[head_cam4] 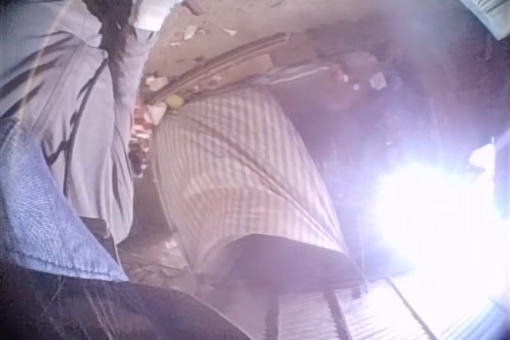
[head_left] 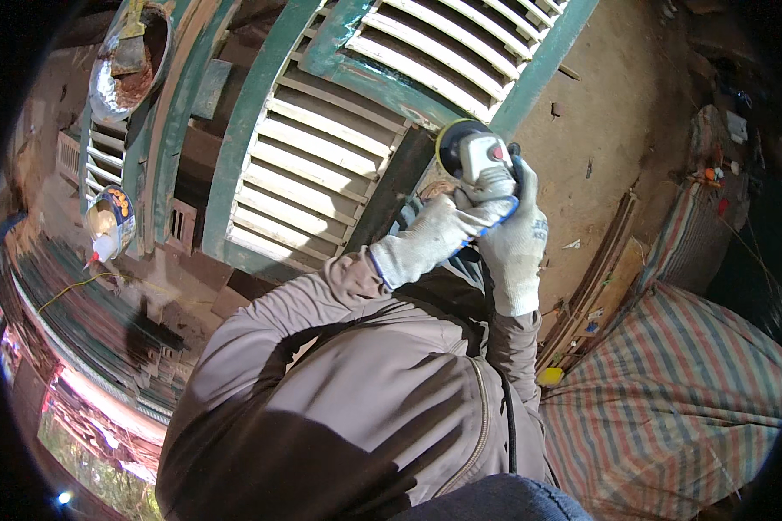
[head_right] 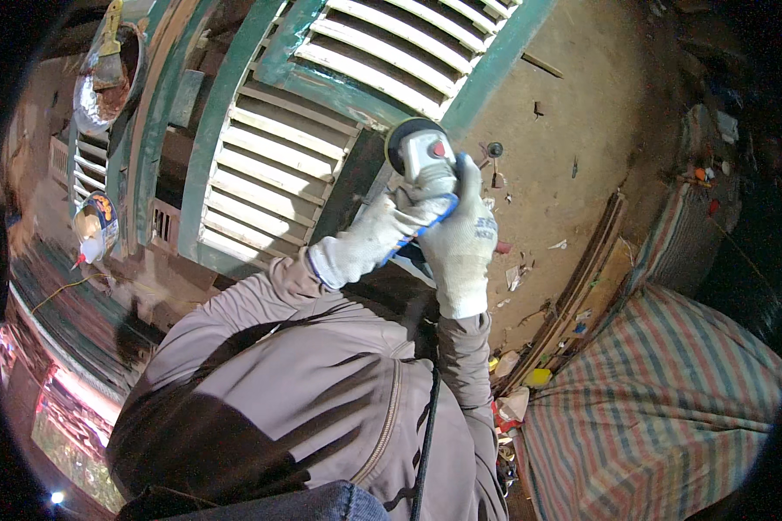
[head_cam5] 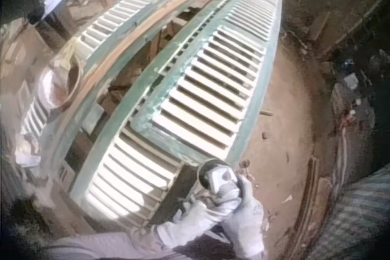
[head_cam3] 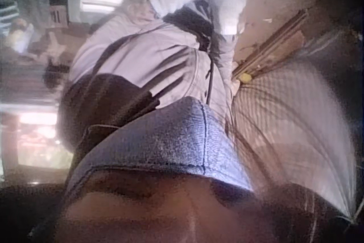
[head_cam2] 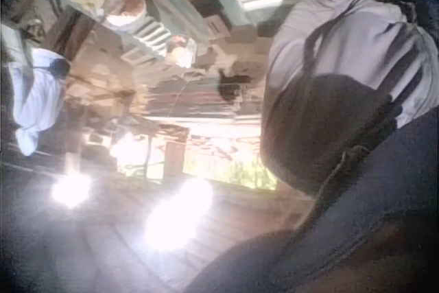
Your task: The person uses an orbital sander to smooth the surface of a green slatted wooden frame. After sanding, they use a putty knife to apply a brown filler paste from a bowl into the gaps between the slats.
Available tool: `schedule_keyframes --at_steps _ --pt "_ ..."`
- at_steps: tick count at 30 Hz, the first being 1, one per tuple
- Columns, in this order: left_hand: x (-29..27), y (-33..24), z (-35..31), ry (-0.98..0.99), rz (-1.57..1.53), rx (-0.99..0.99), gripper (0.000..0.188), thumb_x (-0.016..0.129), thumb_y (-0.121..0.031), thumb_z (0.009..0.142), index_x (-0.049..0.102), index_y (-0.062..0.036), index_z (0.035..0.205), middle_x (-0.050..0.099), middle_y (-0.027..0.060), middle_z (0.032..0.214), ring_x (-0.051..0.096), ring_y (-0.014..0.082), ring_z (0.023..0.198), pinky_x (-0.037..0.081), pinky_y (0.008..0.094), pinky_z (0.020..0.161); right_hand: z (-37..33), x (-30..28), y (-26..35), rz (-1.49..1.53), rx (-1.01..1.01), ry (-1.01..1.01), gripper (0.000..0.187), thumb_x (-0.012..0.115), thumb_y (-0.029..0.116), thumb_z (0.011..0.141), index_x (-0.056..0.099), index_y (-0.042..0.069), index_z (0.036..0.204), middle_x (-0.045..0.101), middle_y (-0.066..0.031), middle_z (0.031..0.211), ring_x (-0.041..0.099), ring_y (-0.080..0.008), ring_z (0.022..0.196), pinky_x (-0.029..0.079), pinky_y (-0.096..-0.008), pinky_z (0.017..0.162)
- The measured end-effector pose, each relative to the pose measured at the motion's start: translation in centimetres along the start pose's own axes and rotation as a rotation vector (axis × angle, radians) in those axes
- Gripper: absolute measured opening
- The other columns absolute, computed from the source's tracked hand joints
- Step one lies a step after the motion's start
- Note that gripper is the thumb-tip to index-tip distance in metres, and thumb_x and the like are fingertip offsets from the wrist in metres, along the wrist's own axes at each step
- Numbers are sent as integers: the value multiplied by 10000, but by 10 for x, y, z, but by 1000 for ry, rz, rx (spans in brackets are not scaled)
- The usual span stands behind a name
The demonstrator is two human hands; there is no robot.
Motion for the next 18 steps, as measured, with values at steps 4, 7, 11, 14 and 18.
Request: schedule_keyframes --at_steps 4,7,11,14,18 --pt "-4 21 12 121 -46 -245 319 654 -99 987 617 52 1266 687 122 1207 665 167 1097 543 312 996 -11 -12 -14 46 119 -16 814 879 425 779 503 61 1403 724 -229 1139 733 -377 1016 569 -426 838" --pt "6 2 -3 145 747 45 375 572 -83 1016 528 109 1336 616 211 1317 648 211 1161 526 344 1050 -12 -6 -14 58 60 -20 809 878 397 781 505 54 1411 721 -236 1140 727 -384 1031 569 -430 849" --pt "-7 -11 -6 -85 -619 -204 414 536 -73 1034 457 124 1389 609 207 1327 642 241 1198 535 347 1082 0 7 12 43 2 47 732 813 357 823 512 45 1413 705 -259 1150 710 -424 1025 566 -468 840" --pt "3 -23 -7 -208 -142 -102 419 578 -96 1026 485 73 1398 620 168 1314 650 210 1155 536 319 1049 5 9 15 -7 32 49 741 800 396 834 503 57 1421 707 -250 1155 711 -422 1022 566 -463 841" --pt "-26 29 14 295 471 290 424 565 -136 1036 492 23 1422 588 138 1368 631 192 1158 519 322 1043 -5 -5 -7 28 59 18 767 838 382 812 497 70 1424 710 -243 1164 722 -396 1036 569 -430 847"
Point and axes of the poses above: each hand's wrist, its own z-axis towards the middle knuckle, its own x-axis out of the palm, y = z × x, the point moved 2 cm from there along z, towards the middle knuckle
